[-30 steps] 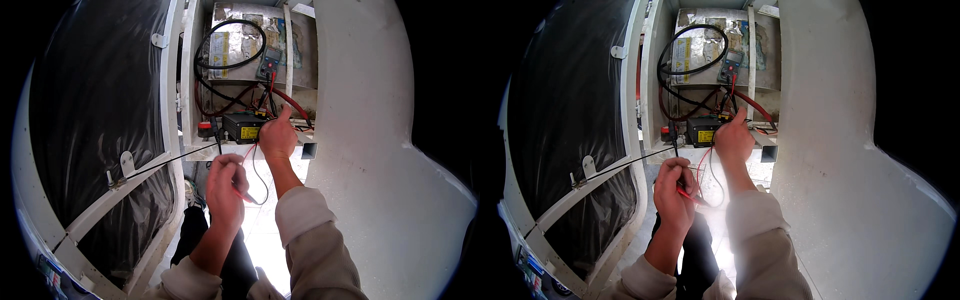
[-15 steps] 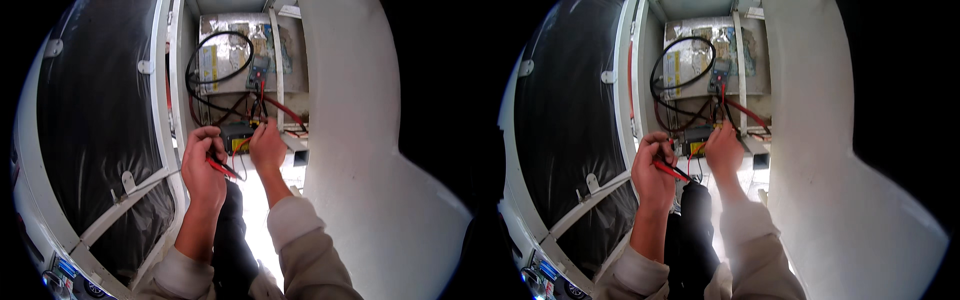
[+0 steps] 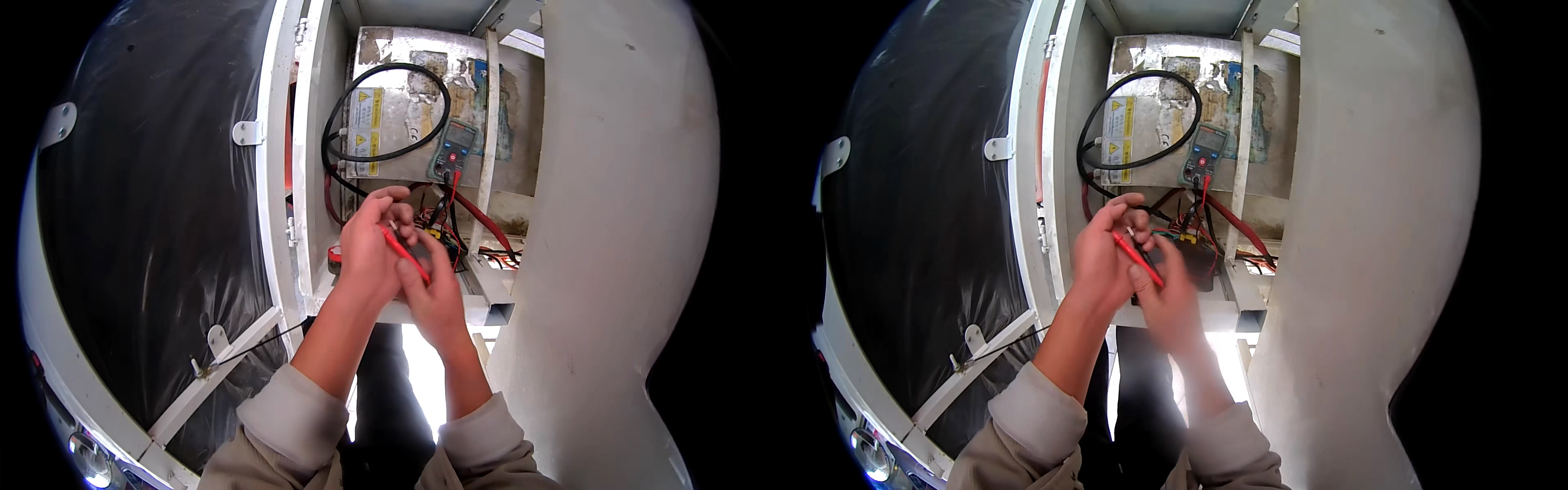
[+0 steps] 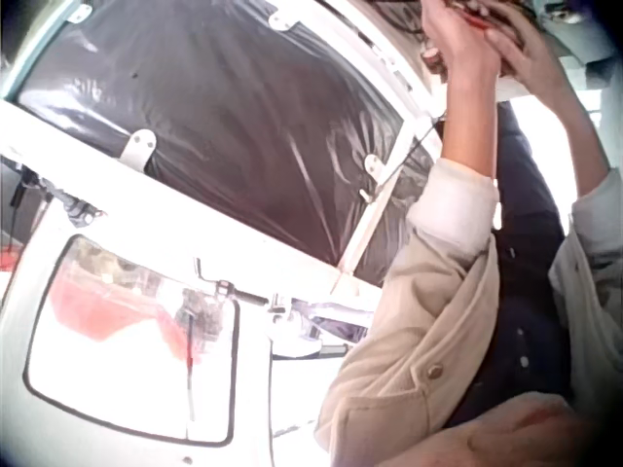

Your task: The person uses a multimeter to test electrical connections inside an open equipment enclosure. They repeatedly touch the multimeter probes to various wires and terminals, then disconnect and reconnect a white connector while checking readings.

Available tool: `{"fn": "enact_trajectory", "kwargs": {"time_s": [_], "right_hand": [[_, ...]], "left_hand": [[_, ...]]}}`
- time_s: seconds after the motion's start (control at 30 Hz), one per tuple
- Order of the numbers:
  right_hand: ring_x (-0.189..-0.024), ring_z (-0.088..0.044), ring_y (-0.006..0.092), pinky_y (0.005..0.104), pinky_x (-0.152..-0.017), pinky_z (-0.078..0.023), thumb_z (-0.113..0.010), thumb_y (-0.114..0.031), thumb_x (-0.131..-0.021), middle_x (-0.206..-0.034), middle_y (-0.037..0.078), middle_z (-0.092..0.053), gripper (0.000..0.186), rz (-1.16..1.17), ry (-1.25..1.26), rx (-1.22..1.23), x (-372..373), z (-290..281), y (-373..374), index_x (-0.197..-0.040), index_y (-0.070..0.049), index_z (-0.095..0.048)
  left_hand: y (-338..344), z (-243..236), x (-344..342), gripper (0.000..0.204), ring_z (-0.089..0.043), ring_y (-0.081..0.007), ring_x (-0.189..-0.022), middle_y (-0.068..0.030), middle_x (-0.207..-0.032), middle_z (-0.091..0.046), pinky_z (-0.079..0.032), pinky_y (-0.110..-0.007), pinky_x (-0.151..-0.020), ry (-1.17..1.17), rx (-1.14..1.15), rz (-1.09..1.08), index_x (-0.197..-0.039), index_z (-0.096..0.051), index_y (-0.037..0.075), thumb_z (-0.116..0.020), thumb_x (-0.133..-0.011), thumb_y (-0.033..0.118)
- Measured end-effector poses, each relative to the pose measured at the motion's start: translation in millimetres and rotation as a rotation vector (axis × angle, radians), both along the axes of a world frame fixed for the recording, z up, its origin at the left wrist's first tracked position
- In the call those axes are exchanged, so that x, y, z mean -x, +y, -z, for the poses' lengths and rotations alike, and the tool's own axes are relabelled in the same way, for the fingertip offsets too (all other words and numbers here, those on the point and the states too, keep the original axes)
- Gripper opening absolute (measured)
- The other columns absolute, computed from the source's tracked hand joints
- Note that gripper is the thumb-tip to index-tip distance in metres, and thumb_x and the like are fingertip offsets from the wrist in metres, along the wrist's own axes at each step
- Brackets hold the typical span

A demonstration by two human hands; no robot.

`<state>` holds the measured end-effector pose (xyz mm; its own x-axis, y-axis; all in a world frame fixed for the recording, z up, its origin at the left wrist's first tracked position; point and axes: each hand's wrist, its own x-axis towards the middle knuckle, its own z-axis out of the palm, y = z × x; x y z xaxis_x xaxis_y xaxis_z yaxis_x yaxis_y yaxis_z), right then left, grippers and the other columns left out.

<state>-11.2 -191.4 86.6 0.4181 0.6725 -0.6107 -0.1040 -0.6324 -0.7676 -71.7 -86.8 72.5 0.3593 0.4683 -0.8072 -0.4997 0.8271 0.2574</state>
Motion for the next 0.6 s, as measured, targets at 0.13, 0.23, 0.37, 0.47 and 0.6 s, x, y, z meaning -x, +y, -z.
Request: {"fn": "enact_trajectory", "kwargs": {"time_s": [0.13,0.23,0.37,0.47,0.6], "right_hand": [[-0.082,-0.068,0.0199,0.0334,-0.067,-0.051,-0.055,-0.027,-0.097,-0.09,0.015,-0.068,0.037,-0.056,-0.125,0.23,-36.6,-16.9,17.7,-0.127,-0.006,-0.054],[-0.07,-0.059,0.0128,0.0309,-0.064,-0.049,-0.053,-0.024,-0.099,-0.079,0.007,-0.063,0.026,0.119,-0.252,0.154,-63.5,-1.2,0.8,-0.112,-0.002,-0.058],[-0.059,-0.049,0.0054,0.0207,-0.052,-0.039,-0.053,-0.016,-0.1,-0.075,0.001,-0.058,0.016,0.302,-0.087,0.014,-69.9,0.5,6.7,-0.105,-0.001,-0.057],[-0.062,-0.05,0.0046,0.0206,-0.053,-0.04,-0.057,-0.018,-0.098,-0.077,0.0,-0.058,0.019,0.316,0.022,0.073,-72.5,-0.9,9.1,-0.108,-0.002,-0.057],[-0.065,-0.052,0.0052,0.0216,-0.053,-0.042,-0.057,-0.017,-0.097,-0.077,0.0,-0.058,0.019,0.385,0.125,0.09,-66.8,5.9,23.5,-0.11,-0.003,-0.056]], "left_hand": [[9.6,30.6,-16.2,0.03,-0.056,-0.019,-0.081,-0.0087,-0.093,-0.059,-0.047,-0.033,-0.077,0.046,0.048,0.168,-0.113,-0.054,0.002,-0.045,-0.099,0.027],[7.4,73.4,-32.4,0.034,-0.059,-0.0197,-0.09,-0.0098,-0.104,-0.061,-0.047,-0.034,-0.083,0.268,0.031,0.326,-0.115,-0.054,0.001,-0.049,-0.098,0.031],[1.6,140.5,-50.1,0.025,-0.06,-0.018,-0.084,-0.0078,-0.098,-0.062,-0.048,-0.032,-0.076,0.432,-0.011,0.553,-0.11,-0.058,0.001,-0.054,-0.095,0.021],[6.8,164.7,-59.1,0.015,-0.059,-0.0171,-0.074,-0.0061,-0.089,-0.063,-0.046,-0.03,-0.066,0.255,0.037,0.621,-0.101,-0.06,0.002,-0.057,-0.091,0.013],[-0.7,160.7,-55.9,0.011,-0.061,-0.0155,-0.068,-0.0055,-0.088,-0.065,-0.045,-0.03,-0.06,0.237,0.122,0.559,-0.098,-0.06,0.004,-0.06,-0.088,0.008]]}}
